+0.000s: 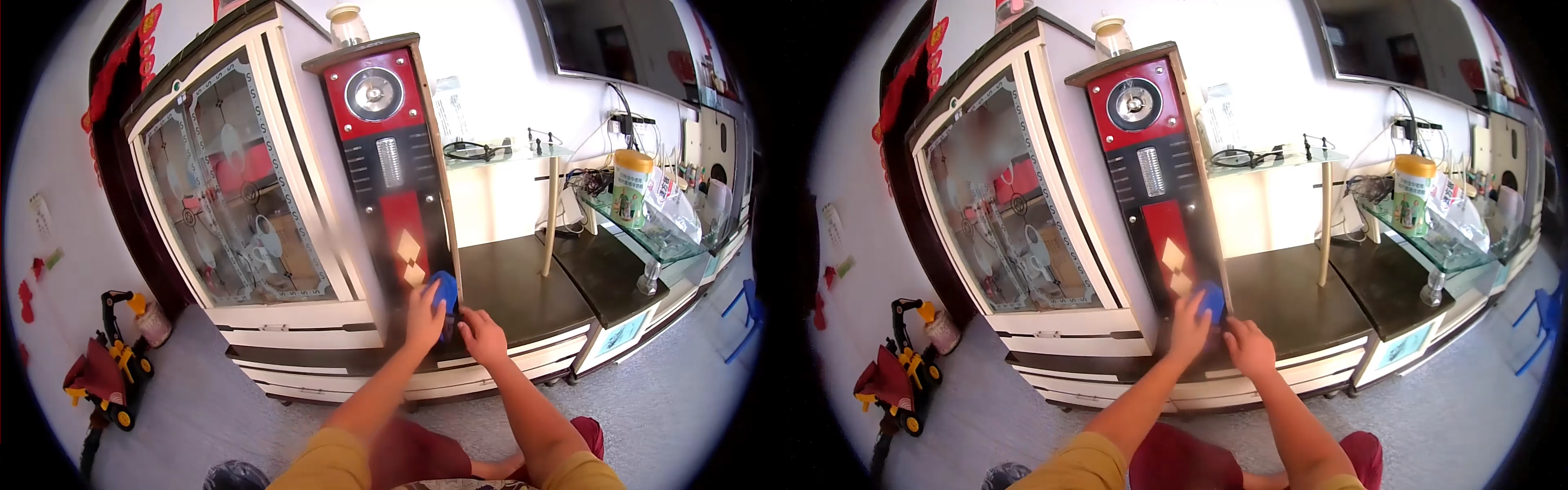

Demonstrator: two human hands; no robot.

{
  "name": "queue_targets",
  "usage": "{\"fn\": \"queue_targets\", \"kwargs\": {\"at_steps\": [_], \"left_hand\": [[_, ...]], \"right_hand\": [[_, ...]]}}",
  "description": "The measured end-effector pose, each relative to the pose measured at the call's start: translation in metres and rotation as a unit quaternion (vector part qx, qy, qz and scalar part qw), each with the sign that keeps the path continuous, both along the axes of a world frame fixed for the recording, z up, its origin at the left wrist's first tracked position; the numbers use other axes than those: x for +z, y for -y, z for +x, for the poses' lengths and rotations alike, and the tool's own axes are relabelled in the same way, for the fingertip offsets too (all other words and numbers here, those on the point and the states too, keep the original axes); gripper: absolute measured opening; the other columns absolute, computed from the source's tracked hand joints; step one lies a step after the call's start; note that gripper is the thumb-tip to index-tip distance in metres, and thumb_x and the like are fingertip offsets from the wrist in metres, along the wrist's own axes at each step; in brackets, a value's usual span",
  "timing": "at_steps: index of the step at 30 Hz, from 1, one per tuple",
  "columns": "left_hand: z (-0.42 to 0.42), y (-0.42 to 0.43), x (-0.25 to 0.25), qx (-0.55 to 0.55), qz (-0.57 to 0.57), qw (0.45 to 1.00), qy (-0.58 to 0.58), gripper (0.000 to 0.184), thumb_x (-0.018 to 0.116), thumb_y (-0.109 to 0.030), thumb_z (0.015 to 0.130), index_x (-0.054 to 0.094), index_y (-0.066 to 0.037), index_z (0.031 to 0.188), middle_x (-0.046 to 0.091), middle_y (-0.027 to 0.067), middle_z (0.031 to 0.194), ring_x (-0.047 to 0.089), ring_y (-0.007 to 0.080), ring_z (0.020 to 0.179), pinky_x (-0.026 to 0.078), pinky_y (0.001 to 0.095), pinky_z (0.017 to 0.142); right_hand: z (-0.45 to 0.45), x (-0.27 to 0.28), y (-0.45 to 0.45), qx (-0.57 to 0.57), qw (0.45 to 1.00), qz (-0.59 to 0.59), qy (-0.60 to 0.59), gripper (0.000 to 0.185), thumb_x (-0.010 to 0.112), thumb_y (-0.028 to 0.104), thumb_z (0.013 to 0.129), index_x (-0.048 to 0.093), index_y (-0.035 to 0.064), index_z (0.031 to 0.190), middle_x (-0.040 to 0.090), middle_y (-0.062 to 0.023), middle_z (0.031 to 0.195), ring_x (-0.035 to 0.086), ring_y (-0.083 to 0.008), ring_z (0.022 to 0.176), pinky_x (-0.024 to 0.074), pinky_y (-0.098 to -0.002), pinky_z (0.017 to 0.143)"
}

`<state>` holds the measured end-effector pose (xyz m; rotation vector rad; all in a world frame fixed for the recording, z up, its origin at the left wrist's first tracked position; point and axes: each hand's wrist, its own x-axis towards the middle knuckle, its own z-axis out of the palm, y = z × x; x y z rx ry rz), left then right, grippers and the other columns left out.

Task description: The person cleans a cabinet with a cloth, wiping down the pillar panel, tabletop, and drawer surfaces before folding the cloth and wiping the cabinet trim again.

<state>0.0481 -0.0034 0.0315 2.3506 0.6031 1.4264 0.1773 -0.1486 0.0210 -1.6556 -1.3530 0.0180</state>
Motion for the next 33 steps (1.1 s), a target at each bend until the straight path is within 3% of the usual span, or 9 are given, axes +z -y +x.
{"fn": "queue_targets", "kwargs": {"at_steps": [3,5,6,9,10,12,18,25,33], "left_hand": [[0.007,0.015,-0.013,-0.156,-0.198,0.958,0.141,0.056,0.062,-0.030,0.110,0.049,-0.007,0.159,0.053,0.0134,0.151,0.052,0.0290,0.138,0.038,0.0402,0.121],[0.007,0.048,0.005,-0.349,-0.448,0.785,0.249,0.061,0.052,-0.041,0.115,0.043,-0.004,0.163,0.051,0.0103,0.156,0.049,0.0234,0.143,0.033,0.0387,0.124],[0.008,0.049,0.010,-0.399,-0.446,0.761,0.249,0.068,0.042,-0.050,0.117,0.036,-0.002,0.166,0.047,0.0070,0.159,0.043,0.0203,0.148,0.030,0.0392,0.126],[-0.001,0.054,0.051,-0.384,-0.384,0.804,0.242,0.066,0.042,-0.047,0.118,0.037,-0.001,0.165,0.049,0.0086,0.158,0.043,0.0213,0.149,0.030,0.0398,0.126],[0.007,0.027,0.027,-0.266,-0.226,0.912,0.215,0.060,0.043,-0.041,0.117,0.042,0.000,0.162,0.051,0.0138,0.158,0.046,0.0274,0.148,0.033,0.0425,0.125],[-0.011,0.021,0.030,-0.061,-0.092,0.987,0.118,0.055,0.047,-0.033,0.115,0.046,0.000,0.159,0.051,0.0184,0.157,0.047,0.0330,0.147,0.035,0.0454,0.124],[-0.035,0.005,-0.009,0.166,0.062,0.981,-0.075,0.072,0.073,-0.006,0.090,0.046,0.001,0.157,0.031,0.0237,0.170,0.038,0.0481,0.148,0.038,0.0532,0.122],[-0.033,0.016,0.003,0.174,0.066,0.977,-0.101,0.080,0.074,-0.001,0.084,0.042,0.006,0.157,0.028,0.0273,0.170,0.035,0.0514,0.150,0.037,0.0561,0.123],[-0.032,0.000,-0.020,0.153,-0.001,0.988,-0.029,0.072,0.069,-0.004,0.092,0.042,0.003,0.158,0.035,0.0265,0.165,0.042,0.0486,0.146,0.041,0.0527,0.119]], "right_hand": [[0.004,-0.013,-0.015,0.127,0.978,0.137,-0.088,0.074,0.076,0.021,0.098,0.043,0.0087,0.163,0.054,-0.0215,0.156,0.050,-0.0397,0.147,0.0461,-0.0465,0.119],[-0.010,-0.016,-0.022,0.234,0.942,0.195,-0.142,0.090,0.078,0.009,0.093,0.030,0.0082,0.169,0.035,-0.0213,0.171,0.031,-0.0367,0.160,0.0348,-0.0444,0.127],[-0.014,0.000,-0.019,0.167,0.958,0.213,-0.090,0.083,0.075,0.000,0.093,0.037,0.0079,0.167,0.039,-0.0186,0.170,0.046,-0.0296,0.153,0.0446,-0.0405,0.119],[-0.014,0.051,-0.015,0.122,0.969,0.161,-0.139,0.079,0.066,-0.013,0.087,0.047,0.0067,0.161,0.057,-0.0173,0.157,0.055,-0.0277,0.146,0.0450,-0.0394,0.119],[-0.016,0.067,-0.020,0.092,0.968,0.213,-0.098,0.076,0.059,-0.019,0.079,0.060,0.0068,0.150,0.068,-0.0166,0.144,0.062,-0.0303,0.140,0.0462,-0.0385,0.118],[-0.012,0.105,-0.032,0.048,0.956,0.280,0.074,0.074,0.063,-0.015,0.074,0.065,0.0107,0.143,0.067,-0.0182,0.143,0.064,-0.0403,0.133,0.0518,-0.0442,0.115],[-0.011,0.225,-0.088,-0.156,0.866,0.363,0.306,0.058,0.069,0.002,0.082,0.074,0.0263,0.134,0.066,-0.0041,0.136,0.063,-0.0320,0.106,0.0540,-0.0416,0.091],[-0.031,0.146,-0.121,-0.154,0.875,0.289,0.356,0.043,0.072,0.016,0.083,0.079,0.0286,0.124,0.064,-0.0004,0.130,0.061,-0.0292,0.103,0.0520,-0.0398,0.084],[-0.028,0.048,-0.101,-0.091,0.925,0.190,0.315,0.048,0.073,0.002,0.074,0.080,0.0297,0.112,0.065,-0.0007,0.124,0.062,-0.0331,0.103,0.0610,-0.0401,0.080]]}}
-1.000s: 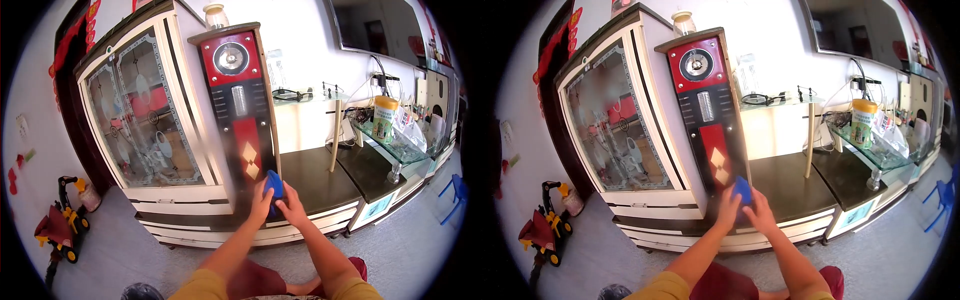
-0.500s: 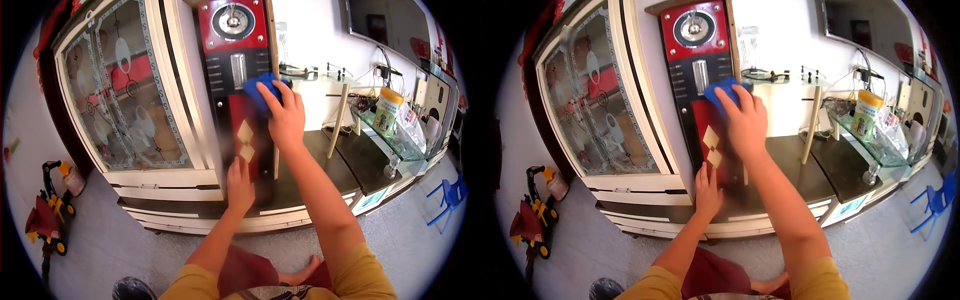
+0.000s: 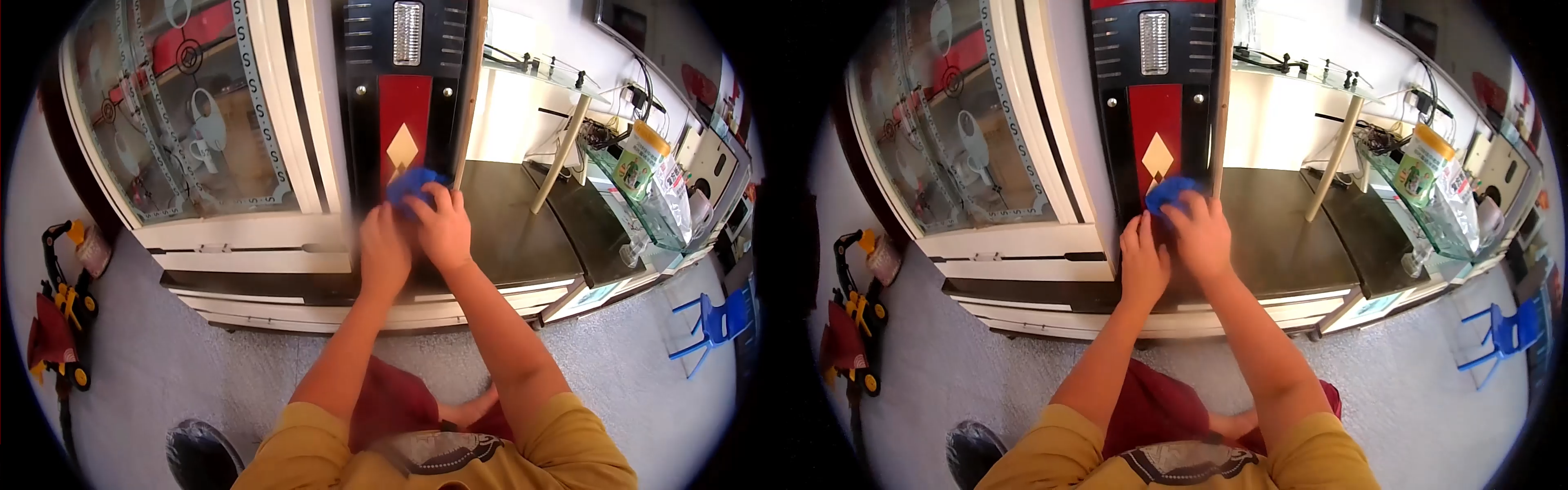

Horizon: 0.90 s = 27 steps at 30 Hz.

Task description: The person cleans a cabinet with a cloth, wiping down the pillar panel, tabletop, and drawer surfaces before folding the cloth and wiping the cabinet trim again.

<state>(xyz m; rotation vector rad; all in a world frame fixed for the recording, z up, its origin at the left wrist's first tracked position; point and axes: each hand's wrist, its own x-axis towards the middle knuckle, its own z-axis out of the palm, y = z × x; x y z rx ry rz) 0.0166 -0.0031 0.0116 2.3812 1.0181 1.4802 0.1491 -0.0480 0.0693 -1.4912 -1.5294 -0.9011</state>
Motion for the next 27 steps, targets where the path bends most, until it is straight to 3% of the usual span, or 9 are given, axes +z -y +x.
{"fn": "queue_targets", "kwargs": {"at_steps": [4,5,8,13,16,17,18,23,27], "left_hand": [[-0.004,-0.002,0.000,-0.075,-0.205,0.972,0.084,0.064,0.064,-0.025,0.107,0.039,-0.001,0.161,0.065,0.0255,0.134,0.067,0.0396,0.120,0.051,0.0437,0.107],[-0.001,-0.009,-0.014,-0.079,-0.152,0.978,0.119,0.058,0.062,-0.032,0.111,0.045,-0.002,0.156,0.071,0.0204,0.122,0.072,0.0304,0.110,0.054,0.0390,0.102],[-0.007,-0.034,-0.021,-0.198,-0.315,0.916,0.151,0.057,0.067,-0.034,0.106,0.053,-0.003,0.152,0.064,0.0256,0.141,0.063,0.0437,0.127,0.051,0.0484,0.105],[-0.015,-0.013,-0.014,-0.411,-0.468,0.736,0.264,0.044,0.058,-0.031,0.113,0.059,-0.002,0.146,0.070,0.0102,0.131,0.065,0.0166,0.117,0.051,0.0335,0.104],[-0.011,-0.018,-0.020,-0.314,-0.350,0.848,0.242,0.036,0.056,-0.022,0.115,0.060,-0.001,0.144,0.069,0.0046,0.129,0.066,0.0141,0.114,0.055,0.0309,0.098],[-0.012,-0.022,-0.027,-0.190,-0.190,0.948,0.169,0.035,0.058,-0.018,0.113,0.060,0.000,0.143,0.070,0.0097,0.128,0.068,0.0182,0.111,0.057,0.0330,0.097],[-0.019,-0.019,-0.021,-0.123,-0.100,0.978,0.138,0.042,0.063,-0.011,0.108,0.056,0.000,0.147,0.066,0.0160,0.135,0.070,0.0247,0.112,0.057,0.0349,0.099],[-0.012,0.003,-0.010,0.056,-0.050,0.997,0.012,0.068,0.068,-0.007,0.097,0.040,0.001,0.158,0.046,0.0225,0.152,0.059,0.0426,0.130,0.055,0.0463,0.107],[-0.012,0.011,-0.005,0.052,-0.065,0.996,-0.013,0.070,0.068,-0.008,0.096,0.038,0.004,0.158,0.043,0.0258,0.153,0.055,0.0469,0.135,0.052,0.0481,0.110]], "right_hand": [[0.003,-0.033,0.024,0.066,0.986,-0.146,-0.051,0.042,0.071,0.000,0.079,0.079,0.0232,0.114,0.063,-0.0027,0.127,0.063,-0.0353,0.109,0.0608,-0.0455,0.086],[0.011,-0.045,0.024,0.098,0.964,-0.221,-0.108,0.047,0.076,0.003,0.083,0.074,0.0195,0.127,0.061,-0.0079,0.134,0.060,-0.0384,0.121,0.0576,-0.0463,0.100],[0.003,-0.028,0.042,0.303,0.901,-0.164,-0.265,0.057,0.083,0.009,0.085,0.068,0.0189,0.139,0.057,-0.0142,0.145,0.056,-0.0404,0.134,0.0510,-0.0461,0.112],[-0.008,-0.017,0.056,0.144,0.954,-0.172,-0.198,0.058,0.086,0.007,0.084,0.067,0.0114,0.139,0.058,-0.0157,0.154,0.058,-0.0396,0.136,0.0483,-0.0471,0.115],[0.005,0.012,0.050,0.153,0.964,-0.115,-0.186,0.055,0.085,0.005,0.083,0.069,0.0122,0.136,0.067,-0.0130,0.143,0.061,-0.0382,0.132,0.0499,-0.0457,0.113],[0.008,0.031,0.047,0.143,0.977,-0.050,-0.147,0.053,0.085,0.003,0.083,0.070,0.0124,0.133,0.071,-0.0125,0.137,0.062,-0.0368,0.132,0.0507,-0.0448,0.111],[0.007,0.058,0.044,0.122,0.985,-0.008,-0.125,0.054,0.085,0.002,0.083,0.069,0.0121,0.134,0.070,-0.0124,0.137,0.062,-0.0367,0.131,0.0509,-0.0455,0.111],[0.007,0.160,0.006,0.003,0.988,0.156,-0.005,0.039,0.083,0.008,0.085,0.073,0.0199,0.121,0.061,-0.0099,0.131,0.060,-0.0371,0.118,0.0580,-0.0454,0.092],[0.005,0.138,-0.017,-0.058,0.990,0.127,0.013,0.028,0.081,0.011,0.086,0.076,0.0219,0.112,0.064,-0.0020,0.123,0.061,-0.0335,0.106,0.0603,-0.0436,0.080]]}}
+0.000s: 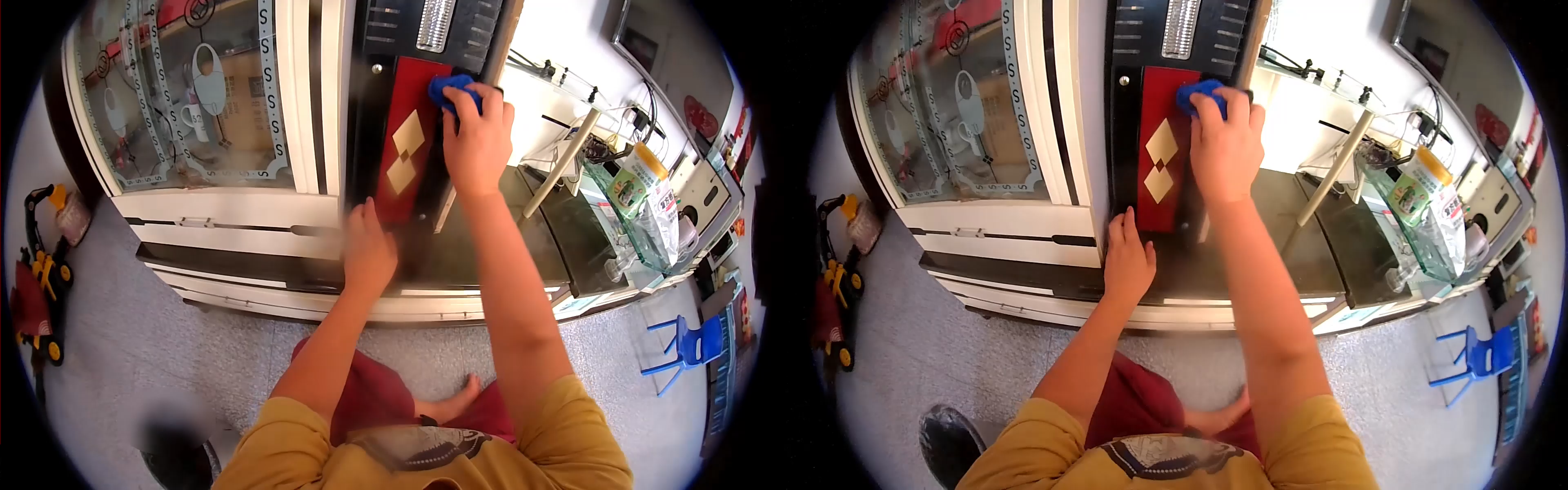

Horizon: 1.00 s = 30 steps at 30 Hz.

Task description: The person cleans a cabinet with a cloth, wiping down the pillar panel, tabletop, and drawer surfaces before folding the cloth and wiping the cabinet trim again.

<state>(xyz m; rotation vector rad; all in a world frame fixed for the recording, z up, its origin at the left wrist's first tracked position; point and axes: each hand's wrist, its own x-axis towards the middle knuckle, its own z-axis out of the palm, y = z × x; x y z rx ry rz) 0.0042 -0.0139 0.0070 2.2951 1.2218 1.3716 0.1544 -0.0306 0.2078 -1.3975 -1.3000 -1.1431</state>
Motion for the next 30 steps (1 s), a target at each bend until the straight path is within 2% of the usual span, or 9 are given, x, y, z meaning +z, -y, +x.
{"fn": "queue_targets", "kwargs": {"at_steps": [3,5,8,14,16,19,24,26,30], "left_hand": [[0.000,0.000,0.001,0.003,-0.012,1.000,-0.006,0.071,0.068,-0.008,0.096,0.038,0.004,0.158,0.043,0.0261,0.153,0.055,0.0470,0.134,0.052,0.0480,0.111],[-0.001,-0.001,0.003,0.001,-0.025,1.000,-0.011,0.072,0.069,-0.007,0.095,0.037,0.004,0.159,0.043,0.0258,0.154,0.056,0.0470,0.134,0.052,0.0483,0.111],[-0.001,0.002,0.007,0.001,-0.040,0.999,-0.008,0.073,0.069,-0.006,0.094,0.037,0.003,0.159,0.043,0.0256,0.154,0.056,0.0473,0.133,0.052,0.0490,0.110],[0.002,-0.005,-0.005,0.006,-0.012,1.000,0.008,0.074,0.068,-0.002,0.093,0.036,0.001,0.159,0.044,0.0250,0.153,0.057,0.0478,0.132,0.052,0.0507,0.108],[-0.002,-0.001,0.003,0.002,-0.032,0.999,0.010,0.074,0.067,-0.001,0.092,0.036,0.001,0.159,0.045,0.0252,0.152,0.057,0.0483,0.131,0.053,0.0508,0.107],[-0.003,-0.001,0.000,0.005,-0.023,1.000,0.013,0.074,0.065,0.000,0.091,0.037,0.000,0.159,0.046,0.0259,0.149,0.058,0.0491,0.128,0.053,0.0513,0.106],[-0.001,0.002,0.000,-0.007,-0.044,0.999,0.026,0.075,0.066,0.000,0.091,0.037,-0.001,0.159,0.046,0.0258,0.148,0.060,0.0487,0.125,0.054,0.0515,0.104],[-0.003,0.004,0.004,-0.009,-0.054,0.998,0.025,0.075,0.066,0.000,0.091,0.036,-0.001,0.159,0.046,0.0260,0.147,0.060,0.0488,0.124,0.054,0.0514,0.104],[-0.004,0.001,0.002,-0.005,-0.046,0.999,0.023,0.076,0.064,0.001,0.091,0.034,0.002,0.160,0.047,0.0275,0.146,0.061,0.0493,0.123,0.055,0.0516,0.102]], "right_hand": [[-0.005,-0.052,-0.003,-0.001,1.000,-0.010,-0.015,0.028,0.081,0.011,0.085,0.076,0.0247,0.109,0.065,0.0009,0.119,0.062,-0.0327,0.103,0.0609,-0.0442,0.072],[-0.008,-0.093,0.002,0.004,0.998,-0.054,-0.035,0.033,0.083,0.008,0.080,0.077,0.0225,0.109,0.066,-0.0023,0.119,0.063,-0.0318,0.104,0.0592,-0.0425,0.079],[-0.008,-0.139,0.010,0.010,0.991,-0.123,-0.044,0.029,0.081,0.008,0.080,0.077,0.0228,0.105,0.065,-0.0003,0.117,0.063,-0.0307,0.104,0.0604,-0.0424,0.075],[0.001,-0.175,0.031,0.004,0.956,-0.293,0.003,0.019,0.072,0.011,0.086,0.078,0.0224,0.100,0.065,0.0014,0.113,0.064,-0.0281,0.107,0.0625,-0.0423,0.075],[-0.005,-0.152,0.037,-0.015,0.920,-0.393,0.000,0.017,0.074,0.011,0.085,0.078,0.0206,0.099,0.066,0.0001,0.115,0.064,-0.0287,0.109,0.0624,-0.0427,0.080],[-0.020,-0.096,0.045,0.097,0.961,-0.258,0.010,0.020,0.077,0.012,0.084,0.078,0.0217,0.101,0.066,0.0001,0.117,0.064,-0.0289,0.109,0.0623,-0.0423,0.081],[-0.049,0.035,0.017,0.127,0.988,0.013,0.083,0.032,0.084,0.012,0.083,0.077,0.0220,0.113,0.065,-0.0037,0.120,0.063,-0.0330,0.105,0.0590,-0.0432,0.083],[-0.055,0.070,0.000,0.116,0.987,0.045,0.099,0.032,0.083,0.010,0.087,0.077,0.0200,0.118,0.066,-0.0062,0.123,0.063,-0.0336,0.109,0.0569,-0.0428,0.088],[-0.052,0.059,-0.046,0.068,0.993,0.026,0.088,0.037,0.082,0.012,0.084,0.075,0.0256,0.118,0.063,-0.0020,0.127,0.060,-0.0347,0.107,0.0631,-0.0434,0.079]]}}
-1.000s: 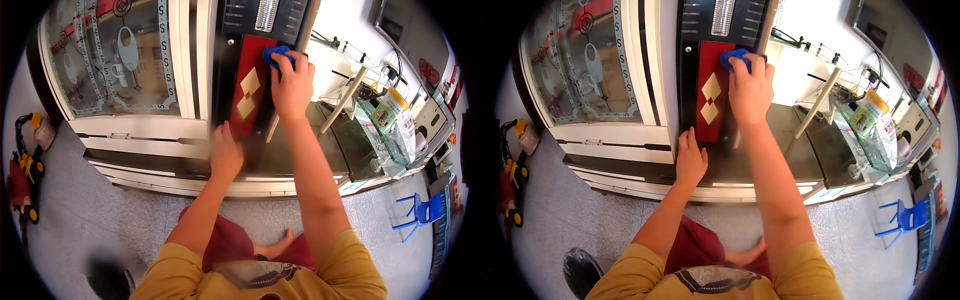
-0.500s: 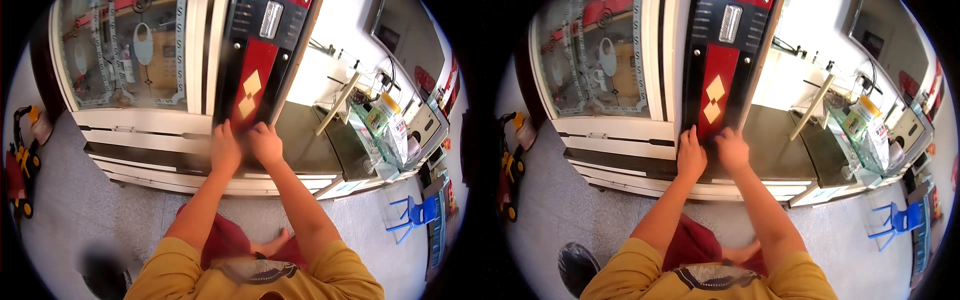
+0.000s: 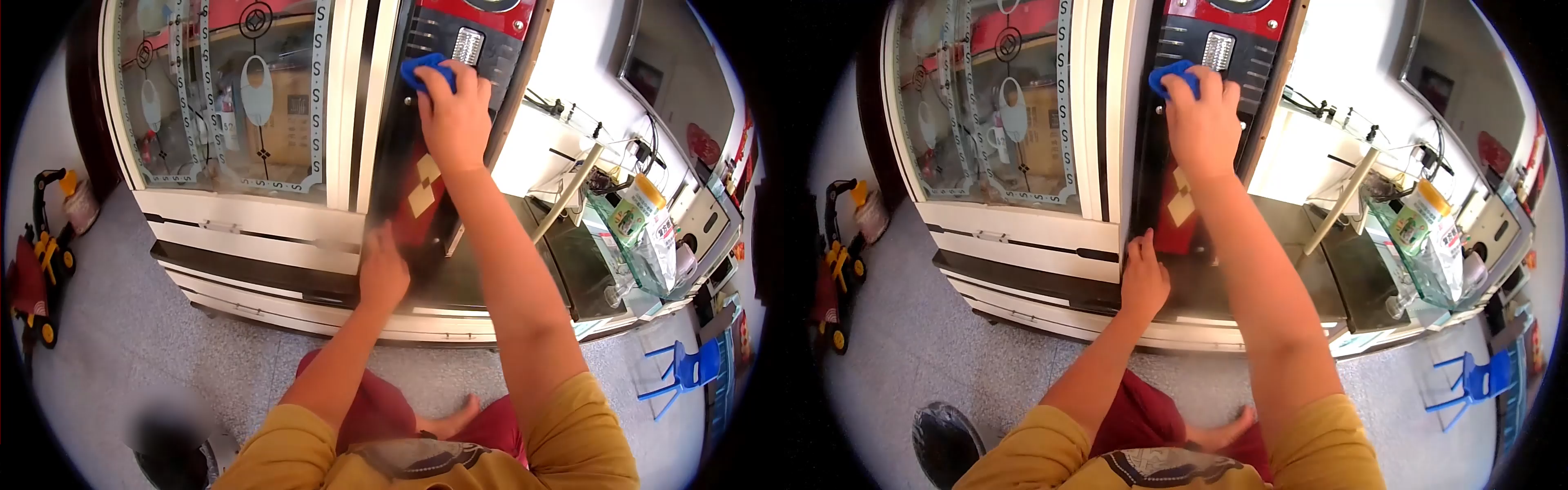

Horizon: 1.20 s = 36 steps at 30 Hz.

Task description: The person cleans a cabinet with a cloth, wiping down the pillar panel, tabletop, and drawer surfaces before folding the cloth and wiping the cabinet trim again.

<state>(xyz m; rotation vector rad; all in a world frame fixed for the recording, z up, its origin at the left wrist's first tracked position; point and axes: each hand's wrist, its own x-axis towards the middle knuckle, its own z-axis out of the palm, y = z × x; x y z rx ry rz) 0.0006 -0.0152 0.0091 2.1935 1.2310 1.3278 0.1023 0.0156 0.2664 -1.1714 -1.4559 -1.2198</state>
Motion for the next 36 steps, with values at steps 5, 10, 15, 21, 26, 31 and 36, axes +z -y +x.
{"fn": "queue_targets", "kwargs": {"at_steps": [5,10,15,21,26,31,36], "left_hand": [[0.001,0.001,-0.004,0.020,-0.012,1.000,0.006,0.078,0.063,0.001,0.092,0.029,0.005,0.162,0.048,0.0308,0.145,0.060,0.0506,0.123,0.056,0.0525,0.101],[0.004,0.000,-0.002,0.024,0.052,0.997,0.056,0.076,0.065,-0.002,0.094,0.030,0.007,0.161,0.050,0.0327,0.143,0.058,0.0518,0.127,0.053,0.0529,0.104],[0.003,-0.007,-0.008,0.010,-0.064,0.996,0.056,0.064,0.069,-0.004,0.092,0.043,0.005,0.150,0.053,0.0293,0.141,0.058,0.0496,0.126,0.052,0.0534,0.104],[-0.002,0.003,0.008,0.014,-0.075,0.997,0.013,0.072,0.069,0.003,0.087,0.041,0.003,0.154,0.050,0.0272,0.142,0.059,0.0485,0.125,0.054,0.0516,0.103],[0.004,0.001,-0.001,0.025,-0.027,0.999,0.008,0.079,0.067,0.003,0.087,0.035,0.003,0.160,0.046,0.0268,0.148,0.060,0.0478,0.126,0.055,0.0497,0.104],[0.000,0.002,0.001,0.027,-0.023,0.999,0.016,0.080,0.066,0.004,0.087,0.034,0.003,0.161,0.050,0.0276,0.146,0.062,0.0476,0.123,0.056,0.0506,0.103],[0.002,-0.001,-0.010,0.031,0.025,0.997,0.069,0.081,0.062,0.009,0.087,0.032,0.003,0.162,0.057,0.0268,0.137,0.063,0.0472,0.121,0.056,0.0505,0.101]], "right_hand": [[-0.006,-0.087,0.001,0.013,0.998,-0.060,-0.010,0.033,0.077,0.011,0.084,0.077,0.0256,0.113,0.063,-0.0010,0.125,0.060,-0.0361,0.109,0.0622,-0.0428,0.076],[0.001,-0.197,0.022,0.029,0.977,-0.212,0.028,0.026,0.075,0.020,0.087,0.079,0.0294,0.111,0.064,0.0000,0.123,0.061,-0.0318,0.114,0.0622,-0.0424,0.084],[0.011,-0.225,0.045,-0.001,0.951,-0.309,0.019,0.023,0.072,0.022,0.089,0.078,0.0293,0.110,0.064,0.0014,0.121,0.062,-0.0288,0.111,0.0632,-0.0417,0.078],[0.025,-0.128,0.074,0.000,0.965,-0.263,0.022,0.031,0.081,0.019,0.085,0.080,0.0251,0.115,0.065,-0.0035,0.120,0.063,-0.0296,0.112,0.0620,-0.0417,0.084],[0.025,0.027,0.057,0.040,0.999,0.002,0.005,0.036,0.084,0.014,0.087,0.079,0.0230,0.122,0.064,-0.0096,0.125,0.064,-0.0346,0.113,0.0576,-0.0431,0.093],[0.008,0.094,0.009,-0.006,0.994,0.074,0.086,0.034,0.083,0.019,0.088,0.078,0.0298,0.120,0.064,-0.0025,0.123,0.063,-0.0322,0.106,0.0612,-0.0437,0.081],[-0.002,0.018,-0.006,-0.004,0.999,0.000,0.049,0.036,0.081,0.014,0.085,0.079,0.0308,0.117,0.064,-0.0018,0.124,0.062,-0.0334,0.104,0.0634,-0.0421,0.077]]}}
